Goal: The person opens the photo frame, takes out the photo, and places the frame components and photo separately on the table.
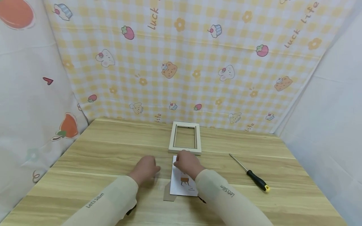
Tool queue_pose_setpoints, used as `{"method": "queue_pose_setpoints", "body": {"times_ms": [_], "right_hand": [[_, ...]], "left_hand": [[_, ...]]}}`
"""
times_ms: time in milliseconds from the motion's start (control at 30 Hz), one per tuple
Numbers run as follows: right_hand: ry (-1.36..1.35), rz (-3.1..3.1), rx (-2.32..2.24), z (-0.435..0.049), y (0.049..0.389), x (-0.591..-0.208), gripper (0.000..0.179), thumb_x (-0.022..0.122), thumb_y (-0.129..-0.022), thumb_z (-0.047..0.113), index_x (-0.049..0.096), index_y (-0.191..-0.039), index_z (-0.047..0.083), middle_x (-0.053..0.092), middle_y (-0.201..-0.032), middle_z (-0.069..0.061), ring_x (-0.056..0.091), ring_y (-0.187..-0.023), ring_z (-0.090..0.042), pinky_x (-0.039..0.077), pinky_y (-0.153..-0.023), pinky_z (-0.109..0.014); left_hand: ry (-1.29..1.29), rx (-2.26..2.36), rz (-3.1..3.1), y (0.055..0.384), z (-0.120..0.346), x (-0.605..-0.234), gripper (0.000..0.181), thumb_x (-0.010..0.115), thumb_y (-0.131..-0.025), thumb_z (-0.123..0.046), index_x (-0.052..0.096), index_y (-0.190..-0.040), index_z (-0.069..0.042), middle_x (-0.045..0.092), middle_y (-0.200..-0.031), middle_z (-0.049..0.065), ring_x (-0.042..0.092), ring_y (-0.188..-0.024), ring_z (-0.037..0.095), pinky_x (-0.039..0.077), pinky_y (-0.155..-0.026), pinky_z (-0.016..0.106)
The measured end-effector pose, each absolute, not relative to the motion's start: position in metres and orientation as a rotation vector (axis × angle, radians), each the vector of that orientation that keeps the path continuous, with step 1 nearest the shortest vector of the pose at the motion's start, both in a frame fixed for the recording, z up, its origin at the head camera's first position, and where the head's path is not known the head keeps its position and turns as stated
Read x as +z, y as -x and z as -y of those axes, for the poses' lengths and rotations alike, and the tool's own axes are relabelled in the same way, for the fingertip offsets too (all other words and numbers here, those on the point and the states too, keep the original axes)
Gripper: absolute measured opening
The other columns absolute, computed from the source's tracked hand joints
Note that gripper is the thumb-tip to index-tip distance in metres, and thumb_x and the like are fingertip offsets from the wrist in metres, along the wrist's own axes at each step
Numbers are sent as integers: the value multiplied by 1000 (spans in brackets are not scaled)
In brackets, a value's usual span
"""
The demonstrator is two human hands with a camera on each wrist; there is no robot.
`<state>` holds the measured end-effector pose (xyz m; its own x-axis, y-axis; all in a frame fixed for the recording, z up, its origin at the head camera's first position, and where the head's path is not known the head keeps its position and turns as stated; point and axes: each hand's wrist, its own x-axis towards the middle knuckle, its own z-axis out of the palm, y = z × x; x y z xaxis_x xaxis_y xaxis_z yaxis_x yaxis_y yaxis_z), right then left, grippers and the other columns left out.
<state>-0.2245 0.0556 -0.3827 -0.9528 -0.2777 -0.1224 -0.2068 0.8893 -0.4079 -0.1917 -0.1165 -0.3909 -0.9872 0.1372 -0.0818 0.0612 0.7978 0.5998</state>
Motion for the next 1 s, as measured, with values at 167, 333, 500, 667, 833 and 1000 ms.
{"method": "queue_pose_setpoints", "body": {"times_ms": [167,333,500,667,833,1000], "right_hand": [[320,-2889,-659,-72,223,-381,13,66,-89,14,68,-81,3,60,-69,-1,53,-59,-14,44,-54,-27],[282,-2924,-658,-89,223,-385,13,67,-87,13,67,-77,5,58,-67,0,51,-59,-14,42,-52,-27],[253,-2966,-625,-104,225,-391,14,69,-87,15,67,-77,5,59,-68,0,50,-60,-14,41,-53,-27],[208,-2953,-648,-114,226,-398,12,69,-87,15,69,-81,4,61,-73,-2,51,-62,-15,43,-55,-27],[172,-2938,-650,-121,222,-403,13,69,-87,15,68,-80,4,59,-72,-2,51,-63,-15,43,-56,-27],[170,-2941,-648,-127,218,-404,17,69,-86,15,64,-73,6,56,-66,-1,49,-60,-14,40,-54,-26]], "left_hand": [[-169,1001,-2859,192,104,-396,24,65,-85,-6,50,-67,-4,48,-61,4,45,-55,16,38,-52,27],[-162,1039,-2839,191,96,-398,26,64,-85,-5,48,-64,-5,45,-58,3,43,-53,15,36,-50,26],[-193,1042,-2840,191,89,-400,28,64,-85,-6,46,-63,-6,44,-58,2,42,-54,15,35,-51,26],[-190,1060,-2828,191,81,-402,31,68,-86,-11,48,-63,-6,44,-58,2,42,-54,15,36,-50,26],[-161,1088,-2789,190,72,-404,31,70,-86,-12,49,-64,-5,45,-59,3,42,-53,15,35,-49,26],[-139,1039,-2783,188,66,-404,30,70,-86,-11,50,-64,-6,43,-59,3,42,-53,15,34,-49,25]]}}
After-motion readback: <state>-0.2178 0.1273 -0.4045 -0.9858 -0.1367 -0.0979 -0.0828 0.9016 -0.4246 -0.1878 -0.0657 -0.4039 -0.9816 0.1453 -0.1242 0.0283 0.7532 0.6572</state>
